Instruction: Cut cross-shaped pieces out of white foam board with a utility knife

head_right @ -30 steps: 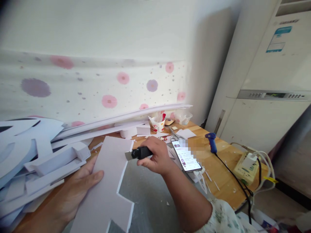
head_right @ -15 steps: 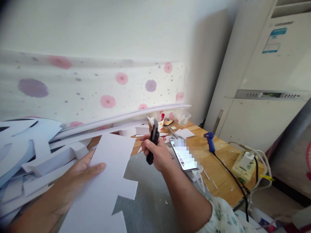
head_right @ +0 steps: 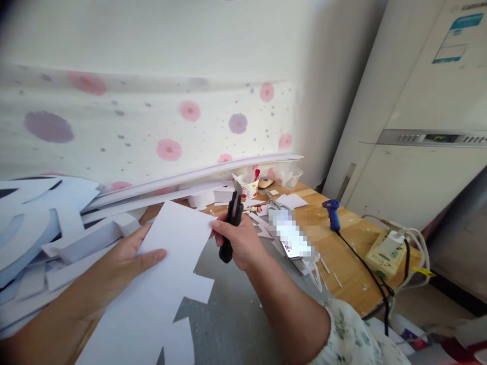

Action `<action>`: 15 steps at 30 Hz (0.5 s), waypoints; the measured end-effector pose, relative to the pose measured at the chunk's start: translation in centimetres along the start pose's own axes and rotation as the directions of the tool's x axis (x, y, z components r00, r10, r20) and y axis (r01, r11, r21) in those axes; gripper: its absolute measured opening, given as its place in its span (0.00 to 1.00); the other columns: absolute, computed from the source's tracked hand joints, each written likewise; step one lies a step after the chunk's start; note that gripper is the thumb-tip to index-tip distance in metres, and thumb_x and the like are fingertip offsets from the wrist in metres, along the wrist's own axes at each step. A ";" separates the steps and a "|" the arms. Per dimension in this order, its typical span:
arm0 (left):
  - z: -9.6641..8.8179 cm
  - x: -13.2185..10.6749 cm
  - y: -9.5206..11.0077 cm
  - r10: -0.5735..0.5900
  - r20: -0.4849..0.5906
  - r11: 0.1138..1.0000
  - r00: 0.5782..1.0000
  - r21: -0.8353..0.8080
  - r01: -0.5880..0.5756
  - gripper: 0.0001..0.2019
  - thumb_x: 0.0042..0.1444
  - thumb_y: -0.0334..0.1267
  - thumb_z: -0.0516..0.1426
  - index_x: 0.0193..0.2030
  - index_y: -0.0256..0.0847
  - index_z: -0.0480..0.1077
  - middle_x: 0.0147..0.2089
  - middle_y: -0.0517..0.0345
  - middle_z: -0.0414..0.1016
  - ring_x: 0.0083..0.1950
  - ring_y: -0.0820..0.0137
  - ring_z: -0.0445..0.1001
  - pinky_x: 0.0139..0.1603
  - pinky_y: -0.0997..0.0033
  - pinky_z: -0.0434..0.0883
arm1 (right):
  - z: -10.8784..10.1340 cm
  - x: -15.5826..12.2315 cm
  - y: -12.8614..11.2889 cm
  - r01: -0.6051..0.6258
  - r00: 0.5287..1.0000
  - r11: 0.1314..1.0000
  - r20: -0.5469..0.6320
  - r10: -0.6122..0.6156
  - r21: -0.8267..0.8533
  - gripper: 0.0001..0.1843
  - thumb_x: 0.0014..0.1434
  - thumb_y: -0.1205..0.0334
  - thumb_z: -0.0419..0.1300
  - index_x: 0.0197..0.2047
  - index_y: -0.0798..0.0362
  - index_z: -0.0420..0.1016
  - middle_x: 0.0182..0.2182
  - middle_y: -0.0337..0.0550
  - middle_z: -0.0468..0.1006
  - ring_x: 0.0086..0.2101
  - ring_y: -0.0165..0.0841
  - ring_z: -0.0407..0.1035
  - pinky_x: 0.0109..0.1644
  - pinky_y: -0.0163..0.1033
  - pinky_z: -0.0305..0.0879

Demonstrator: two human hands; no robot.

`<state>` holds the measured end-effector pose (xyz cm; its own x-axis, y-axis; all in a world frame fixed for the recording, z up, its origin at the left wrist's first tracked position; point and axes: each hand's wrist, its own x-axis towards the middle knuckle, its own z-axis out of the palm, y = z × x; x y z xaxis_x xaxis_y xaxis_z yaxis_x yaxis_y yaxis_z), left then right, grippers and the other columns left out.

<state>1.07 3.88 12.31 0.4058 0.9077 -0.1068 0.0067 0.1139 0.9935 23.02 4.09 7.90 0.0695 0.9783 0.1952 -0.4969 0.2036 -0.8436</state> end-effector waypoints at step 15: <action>-1.2 0.8 -0.5 -0.007 0.023 0.999 1.000 0.042 0.006 0.35 0.46 0.44 0.71 0.61 0.47 0.66 0.43 0.52 0.83 0.33 0.59 0.81 0.28 0.67 0.76 | 0.3 0.1 0.3 0.004 0.993 1.000 -0.115 -0.006 -0.021 0.16 0.40 0.58 0.74 0.27 0.53 0.71 0.15 0.33 0.73 0.17 0.27 0.64 0.23 0.33 0.58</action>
<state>0.27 5.05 11.69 0.4271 0.8971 -0.1128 0.0475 0.1023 0.9936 22.65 4.28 7.78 0.1718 0.9749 0.1417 -0.4781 0.2083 -0.8533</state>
